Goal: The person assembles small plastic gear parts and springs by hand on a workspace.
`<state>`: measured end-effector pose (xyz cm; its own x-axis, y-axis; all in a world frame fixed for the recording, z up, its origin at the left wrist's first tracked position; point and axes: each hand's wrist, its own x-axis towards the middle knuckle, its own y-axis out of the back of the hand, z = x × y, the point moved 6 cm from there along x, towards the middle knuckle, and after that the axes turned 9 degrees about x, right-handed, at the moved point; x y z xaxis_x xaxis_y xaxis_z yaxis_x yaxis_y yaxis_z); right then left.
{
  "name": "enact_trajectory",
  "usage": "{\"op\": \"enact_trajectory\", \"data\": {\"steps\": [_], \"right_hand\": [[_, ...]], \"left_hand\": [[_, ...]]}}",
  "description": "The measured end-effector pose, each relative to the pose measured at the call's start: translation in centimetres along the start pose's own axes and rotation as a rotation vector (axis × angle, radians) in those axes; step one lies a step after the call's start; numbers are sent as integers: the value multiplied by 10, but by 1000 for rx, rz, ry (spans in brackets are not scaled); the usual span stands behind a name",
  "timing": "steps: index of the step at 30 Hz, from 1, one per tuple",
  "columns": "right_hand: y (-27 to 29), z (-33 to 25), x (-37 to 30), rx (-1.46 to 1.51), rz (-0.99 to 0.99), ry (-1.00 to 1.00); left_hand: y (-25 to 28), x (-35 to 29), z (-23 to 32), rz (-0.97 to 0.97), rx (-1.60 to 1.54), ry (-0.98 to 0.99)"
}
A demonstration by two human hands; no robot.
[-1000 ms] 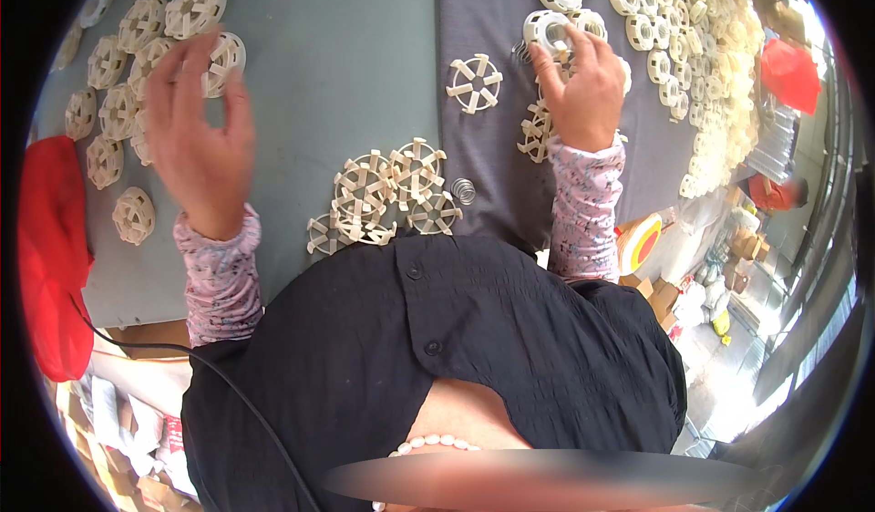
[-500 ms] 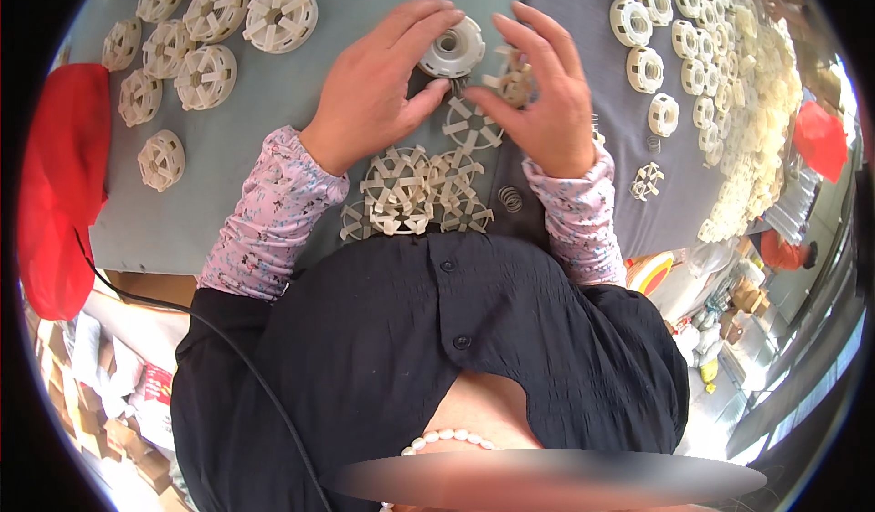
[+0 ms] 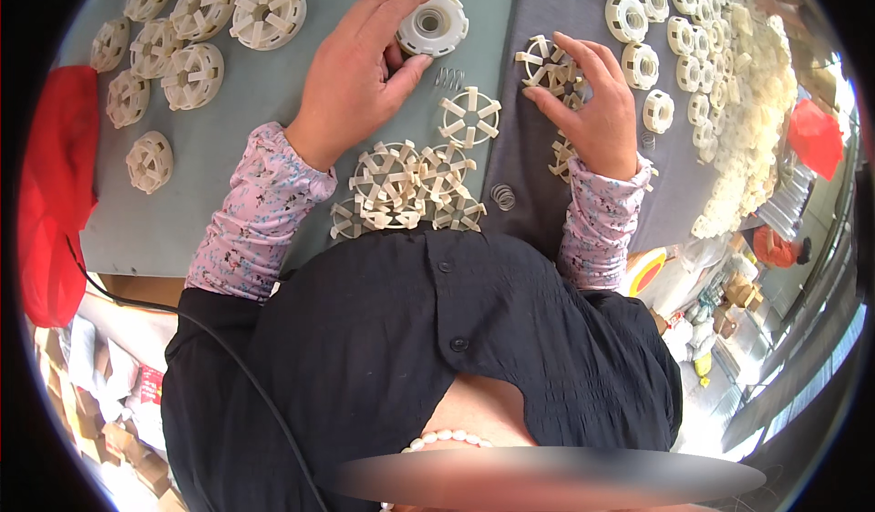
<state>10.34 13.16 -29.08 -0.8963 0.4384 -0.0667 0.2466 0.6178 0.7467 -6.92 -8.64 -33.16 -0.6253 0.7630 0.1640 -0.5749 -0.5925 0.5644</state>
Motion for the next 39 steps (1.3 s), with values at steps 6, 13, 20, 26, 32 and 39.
{"op": "enact_trajectory", "data": {"steps": [6,13,20,26,32,39], "right_hand": [[17,-13,2,23,110,209],[13,10,-7,-9,-15,28],[10,7,-4,7,-68,63],[-1,-1,2,56,53,57],[12,5,-6,409,75,-64],[12,4,3,232,114,-135]], "left_hand": [[-4,-1,-2,21,-87,-28],[-1,-2,-3,0,-117,18],[1,-1,-5,23,-111,-9],[2,0,-3,30,-128,16],[1,-2,-9,40,-144,28],[4,-1,-8,86,-109,-17]]}}
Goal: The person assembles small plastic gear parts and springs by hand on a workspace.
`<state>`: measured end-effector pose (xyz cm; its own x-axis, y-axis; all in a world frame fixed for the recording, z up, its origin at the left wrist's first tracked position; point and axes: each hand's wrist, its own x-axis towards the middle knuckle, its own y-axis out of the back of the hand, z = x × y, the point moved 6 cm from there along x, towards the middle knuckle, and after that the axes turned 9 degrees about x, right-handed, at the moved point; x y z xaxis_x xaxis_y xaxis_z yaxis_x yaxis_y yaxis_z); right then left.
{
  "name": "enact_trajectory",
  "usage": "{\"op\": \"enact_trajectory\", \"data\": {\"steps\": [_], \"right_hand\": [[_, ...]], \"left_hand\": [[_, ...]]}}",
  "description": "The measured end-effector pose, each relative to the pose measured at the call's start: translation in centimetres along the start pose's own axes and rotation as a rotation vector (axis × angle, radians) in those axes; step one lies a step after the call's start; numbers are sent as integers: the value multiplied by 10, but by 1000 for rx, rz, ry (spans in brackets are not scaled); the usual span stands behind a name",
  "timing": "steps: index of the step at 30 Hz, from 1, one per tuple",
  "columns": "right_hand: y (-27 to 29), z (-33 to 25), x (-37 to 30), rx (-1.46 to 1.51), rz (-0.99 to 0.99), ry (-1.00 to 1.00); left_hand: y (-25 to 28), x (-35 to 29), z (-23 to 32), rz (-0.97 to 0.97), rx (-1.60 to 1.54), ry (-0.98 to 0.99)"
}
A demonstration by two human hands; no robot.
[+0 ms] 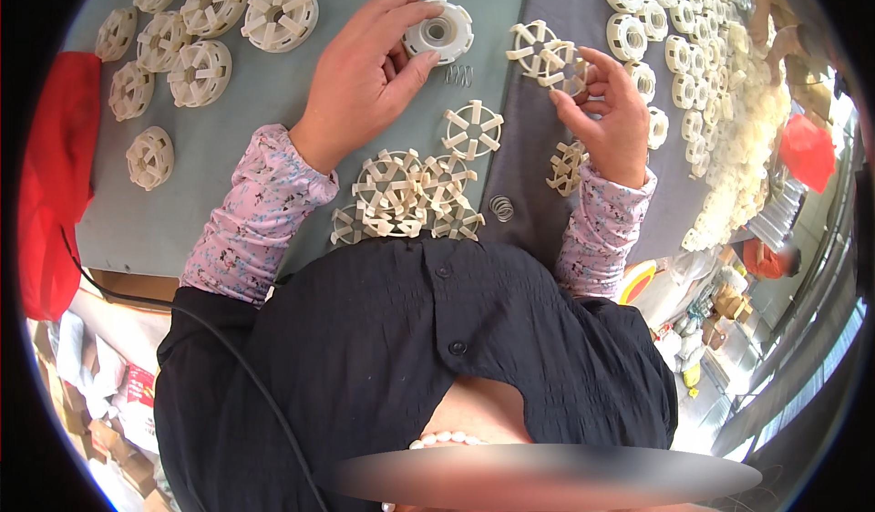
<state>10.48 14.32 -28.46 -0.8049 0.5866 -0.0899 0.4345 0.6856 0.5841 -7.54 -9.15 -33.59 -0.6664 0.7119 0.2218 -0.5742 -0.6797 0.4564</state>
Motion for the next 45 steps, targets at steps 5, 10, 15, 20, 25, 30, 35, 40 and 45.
{"op": "enact_trajectory", "data": {"steps": [5,10,15,20,25,30,35,40,45], "right_hand": [[4,1,2,-66,-24,91],[2,-16,2,177,1,153],[-47,-64,26,11,-205,452],[-83,-73,42,-114,-293,538],[-91,-68,41,-122,-343,472],[-97,-62,38,-128,-305,486],[-96,-53,36,-18,-349,487],[-2,-14,80,-350,254,529],[41,50,117,-665,412,141]], "left_hand": [[-5,1,-5,1,-3,2],[0,1,0,-18,10,40],[1,-1,-11,-3,-156,167],[0,-1,-5,-16,-92,160],[1,1,-4,-27,-40,146],[-6,3,-14,-18,-90,185],[-2,9,11,-54,-32,30],[30,8,-21,238,406,-29],[35,15,6,317,454,-30]]}}
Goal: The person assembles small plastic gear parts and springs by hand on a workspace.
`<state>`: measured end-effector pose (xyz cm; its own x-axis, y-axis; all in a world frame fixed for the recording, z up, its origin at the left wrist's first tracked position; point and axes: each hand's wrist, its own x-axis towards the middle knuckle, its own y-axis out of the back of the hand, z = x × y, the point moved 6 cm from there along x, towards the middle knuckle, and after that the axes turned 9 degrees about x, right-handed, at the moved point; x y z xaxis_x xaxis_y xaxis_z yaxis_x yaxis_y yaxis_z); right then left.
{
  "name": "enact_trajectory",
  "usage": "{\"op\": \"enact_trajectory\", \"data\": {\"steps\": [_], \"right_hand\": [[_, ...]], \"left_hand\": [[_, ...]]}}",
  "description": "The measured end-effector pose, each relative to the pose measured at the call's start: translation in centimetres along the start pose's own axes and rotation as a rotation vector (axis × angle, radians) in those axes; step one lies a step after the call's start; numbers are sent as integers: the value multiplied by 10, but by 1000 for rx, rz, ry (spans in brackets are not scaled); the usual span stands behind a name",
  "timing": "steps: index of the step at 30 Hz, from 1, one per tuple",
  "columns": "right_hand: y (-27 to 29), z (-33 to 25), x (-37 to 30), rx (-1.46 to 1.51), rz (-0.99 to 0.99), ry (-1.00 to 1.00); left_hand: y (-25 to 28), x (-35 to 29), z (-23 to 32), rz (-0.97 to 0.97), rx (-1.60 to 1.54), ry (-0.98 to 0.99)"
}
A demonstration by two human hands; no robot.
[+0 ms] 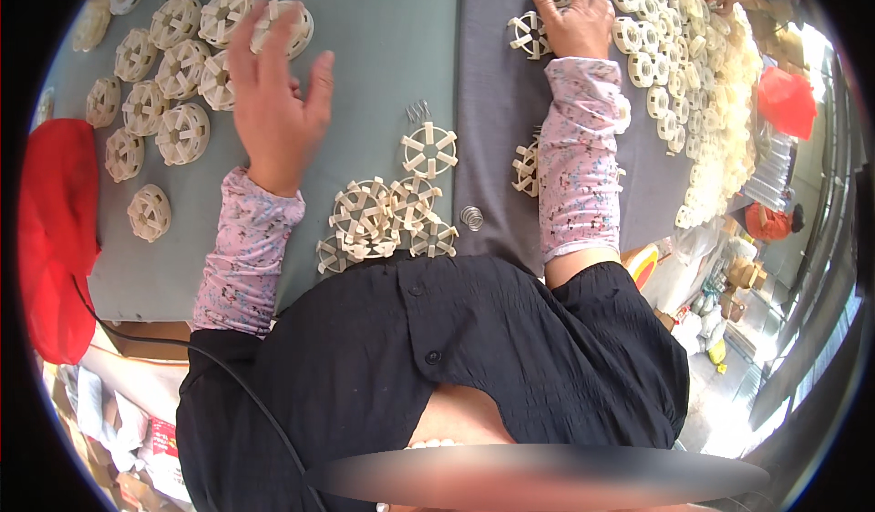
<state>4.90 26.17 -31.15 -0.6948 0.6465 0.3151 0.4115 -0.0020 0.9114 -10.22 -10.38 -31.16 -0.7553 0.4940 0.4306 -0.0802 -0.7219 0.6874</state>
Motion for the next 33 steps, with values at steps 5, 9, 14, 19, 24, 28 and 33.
{"op": "enact_trajectory", "data": {"steps": [5,9,14,19,24,28,33], "right_hand": [[-15,-66,-17,282,-90,359],[-13,-130,-52,328,-182,622],[-6,-165,-64,466,-478,791],[47,-122,-67,528,-575,496],[49,-105,-116,606,-681,238],[54,-100,-124,589,-592,267],[58,-102,-126,564,-657,243]], "left_hand": [[-23,-9,7,-156,-81,-254],[-23,1,-2,-217,-249,-45],[-26,-1,13,-231,-216,-232],[-25,-8,1,-258,-246,-90],[-13,-3,8,-263,-177,-215],[-4,-11,1,-415,-279,-208],[4,-20,-2,-407,-316,-177]]}}
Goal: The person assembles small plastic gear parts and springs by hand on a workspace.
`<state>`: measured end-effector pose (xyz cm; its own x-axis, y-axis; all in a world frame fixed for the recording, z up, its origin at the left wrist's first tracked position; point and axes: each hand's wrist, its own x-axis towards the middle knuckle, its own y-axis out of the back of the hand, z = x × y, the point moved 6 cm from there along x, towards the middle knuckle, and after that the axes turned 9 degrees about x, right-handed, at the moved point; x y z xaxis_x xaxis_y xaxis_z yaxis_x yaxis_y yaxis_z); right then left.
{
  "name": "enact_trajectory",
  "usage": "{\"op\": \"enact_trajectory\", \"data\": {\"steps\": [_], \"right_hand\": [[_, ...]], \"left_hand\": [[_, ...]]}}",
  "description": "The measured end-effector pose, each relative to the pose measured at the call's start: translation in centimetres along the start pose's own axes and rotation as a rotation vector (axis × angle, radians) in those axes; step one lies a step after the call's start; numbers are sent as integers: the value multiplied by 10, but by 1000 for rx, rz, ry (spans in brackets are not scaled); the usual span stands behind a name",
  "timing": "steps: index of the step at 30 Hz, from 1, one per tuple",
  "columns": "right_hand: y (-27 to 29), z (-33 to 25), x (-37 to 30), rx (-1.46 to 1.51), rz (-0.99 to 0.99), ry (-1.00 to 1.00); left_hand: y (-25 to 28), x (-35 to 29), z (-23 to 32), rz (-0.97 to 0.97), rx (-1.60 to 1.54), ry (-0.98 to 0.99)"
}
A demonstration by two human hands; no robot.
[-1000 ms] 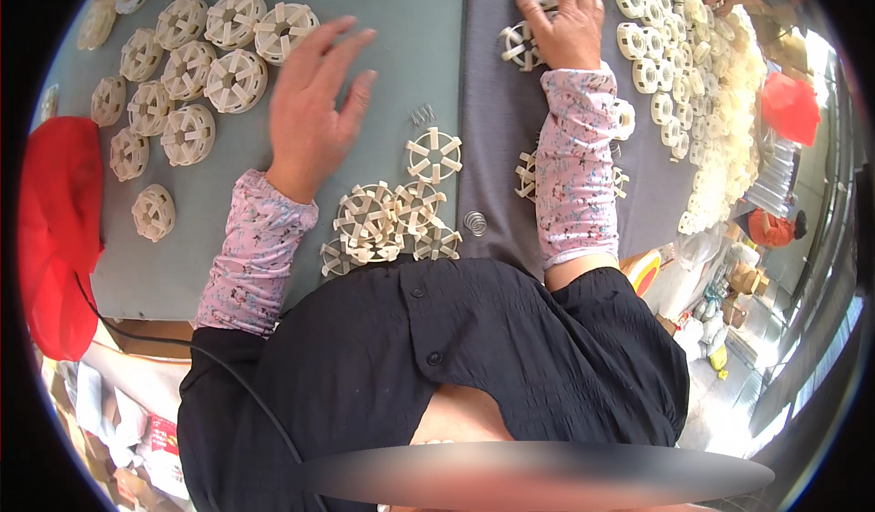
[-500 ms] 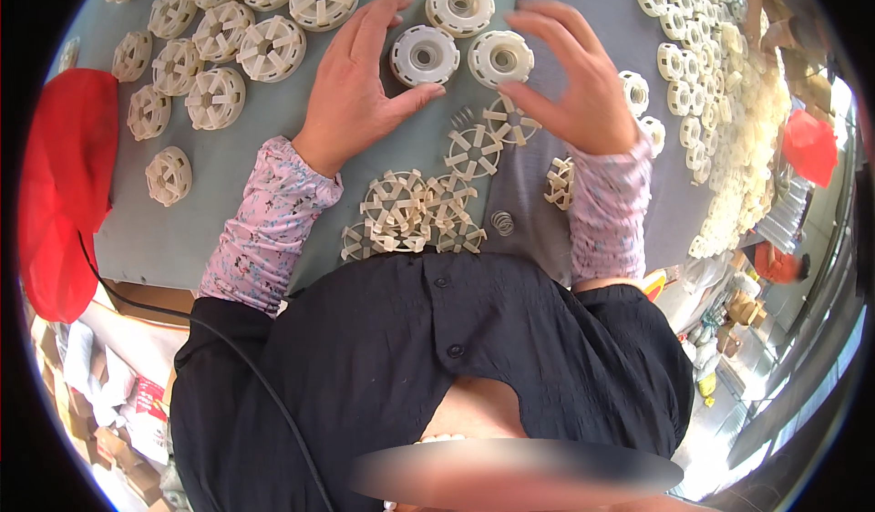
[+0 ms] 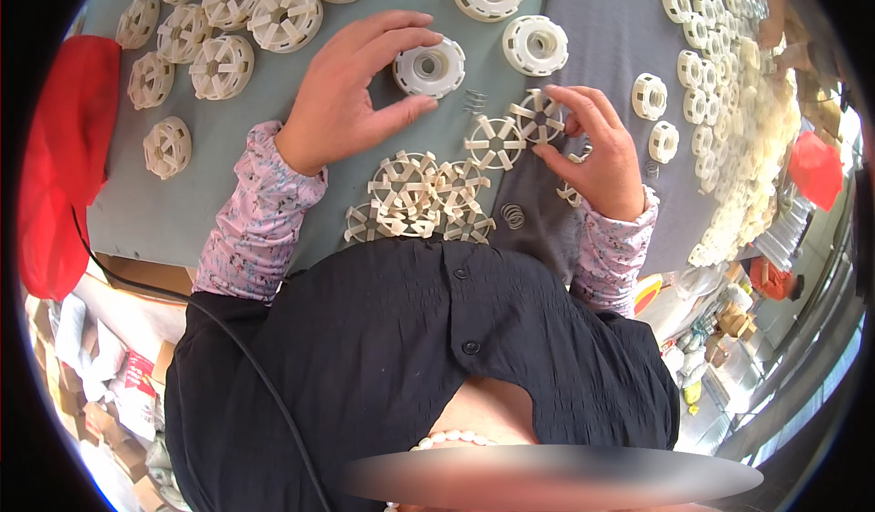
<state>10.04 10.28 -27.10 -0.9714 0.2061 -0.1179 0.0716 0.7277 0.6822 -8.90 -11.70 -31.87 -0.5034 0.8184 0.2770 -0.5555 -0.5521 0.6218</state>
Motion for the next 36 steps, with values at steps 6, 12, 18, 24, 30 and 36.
{"op": "enact_trajectory", "data": {"steps": [6,12,18,24,30,36], "right_hand": [[16,-6,2,5,66,22],[-2,-32,30,161,148,158],[-17,-43,45,138,83,219],[-19,-44,49,110,102,231],[-22,-39,52,124,77,193],[-24,-38,52,122,73,186]], "left_hand": [[-5,2,-5,31,6,15],[-6,5,-1,-9,21,-7],[-8,2,-6,50,57,6],[-7,1,-4,37,43,17],[-7,1,-7,0,13,15],[-8,1,-4,-7,2,15]]}}
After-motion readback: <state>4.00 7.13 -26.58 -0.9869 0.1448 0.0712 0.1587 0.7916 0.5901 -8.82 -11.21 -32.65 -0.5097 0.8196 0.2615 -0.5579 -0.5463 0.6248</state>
